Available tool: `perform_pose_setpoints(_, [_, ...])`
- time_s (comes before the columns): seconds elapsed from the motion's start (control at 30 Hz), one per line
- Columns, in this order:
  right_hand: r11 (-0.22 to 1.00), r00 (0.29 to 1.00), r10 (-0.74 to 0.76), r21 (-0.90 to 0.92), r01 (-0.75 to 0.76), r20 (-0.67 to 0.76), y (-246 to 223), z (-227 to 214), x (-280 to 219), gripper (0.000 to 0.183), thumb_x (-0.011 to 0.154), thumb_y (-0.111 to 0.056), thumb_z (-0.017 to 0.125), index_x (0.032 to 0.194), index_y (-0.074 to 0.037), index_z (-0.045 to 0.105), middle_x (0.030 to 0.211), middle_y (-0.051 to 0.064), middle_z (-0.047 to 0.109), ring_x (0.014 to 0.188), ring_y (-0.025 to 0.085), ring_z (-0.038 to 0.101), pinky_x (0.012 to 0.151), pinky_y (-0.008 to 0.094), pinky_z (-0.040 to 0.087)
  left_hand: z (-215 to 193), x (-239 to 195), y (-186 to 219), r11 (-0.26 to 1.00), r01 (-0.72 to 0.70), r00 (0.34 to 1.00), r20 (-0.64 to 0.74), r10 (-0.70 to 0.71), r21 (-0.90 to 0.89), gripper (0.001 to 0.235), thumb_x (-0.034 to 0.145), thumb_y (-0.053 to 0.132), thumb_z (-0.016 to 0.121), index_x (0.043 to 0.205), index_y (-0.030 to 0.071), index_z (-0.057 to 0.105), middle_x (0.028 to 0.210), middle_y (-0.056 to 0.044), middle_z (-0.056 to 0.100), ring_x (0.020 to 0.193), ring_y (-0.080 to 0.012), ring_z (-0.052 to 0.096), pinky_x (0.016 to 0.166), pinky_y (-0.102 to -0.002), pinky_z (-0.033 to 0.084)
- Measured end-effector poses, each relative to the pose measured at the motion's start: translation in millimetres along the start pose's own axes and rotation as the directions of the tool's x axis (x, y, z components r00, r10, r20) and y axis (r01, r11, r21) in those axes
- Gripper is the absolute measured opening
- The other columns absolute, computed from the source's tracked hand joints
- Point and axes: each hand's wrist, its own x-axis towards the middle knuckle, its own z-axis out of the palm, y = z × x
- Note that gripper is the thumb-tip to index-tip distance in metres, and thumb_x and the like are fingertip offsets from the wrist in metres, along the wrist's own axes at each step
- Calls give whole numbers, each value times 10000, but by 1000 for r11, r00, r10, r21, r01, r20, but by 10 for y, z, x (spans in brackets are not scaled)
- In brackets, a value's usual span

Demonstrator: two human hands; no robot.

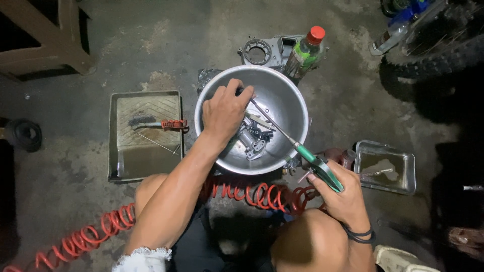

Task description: The person cleans small mechanical parts in a metal bowl using a toothbrush and a liquid from a bottle. They then use a green air blow gun to dry the parts and inspect them by hand.

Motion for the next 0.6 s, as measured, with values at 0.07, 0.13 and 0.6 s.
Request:
perform_pose_setpoints(0.07, [1000, 1000, -4, -3, 3, -12, -34, 14, 2, 146, 806, -70, 723, 934, -2, 736, 724, 60, 704, 564, 161, 546, 553, 278, 447, 5, -7, 1, 1000, 20, 1000, 10, -20, -11, 89, 904, 163, 697, 974, 210, 726, 976, 23, 609, 585, -120, 449, 357, -289, 310])
perform_pose_setpoints(0.13, [1000, 1000, -7, -6, 7, -25, -46, 16, -1, 144, 815, -74, 726, 939, 0, 733, 716, 57, 703, 563, 158, 547, 555, 275, 452, 11, -11, 4, 999, 39, 999, 20, -39, -21, 97, 897, 159, 695, 973, 212, 721, 979, 22, 609, 591, -130, 472, 362, -305, 331])
perform_pose_setpoints(0.6, [1000, 1000, -14, 25, 15, -2, 14, -7, -14, 75, 819, -85, 731, 834, -17, 705, 652, 46, 653, 531, 157, 508, 525, 283, 419, 44, -35, -54, 990, 128, 976, 187, -115, -55, 177, 926, 157, 630, 1074, 208, 713, 1022, -12, 608, 665, -186, 586, 483, -369, 478])
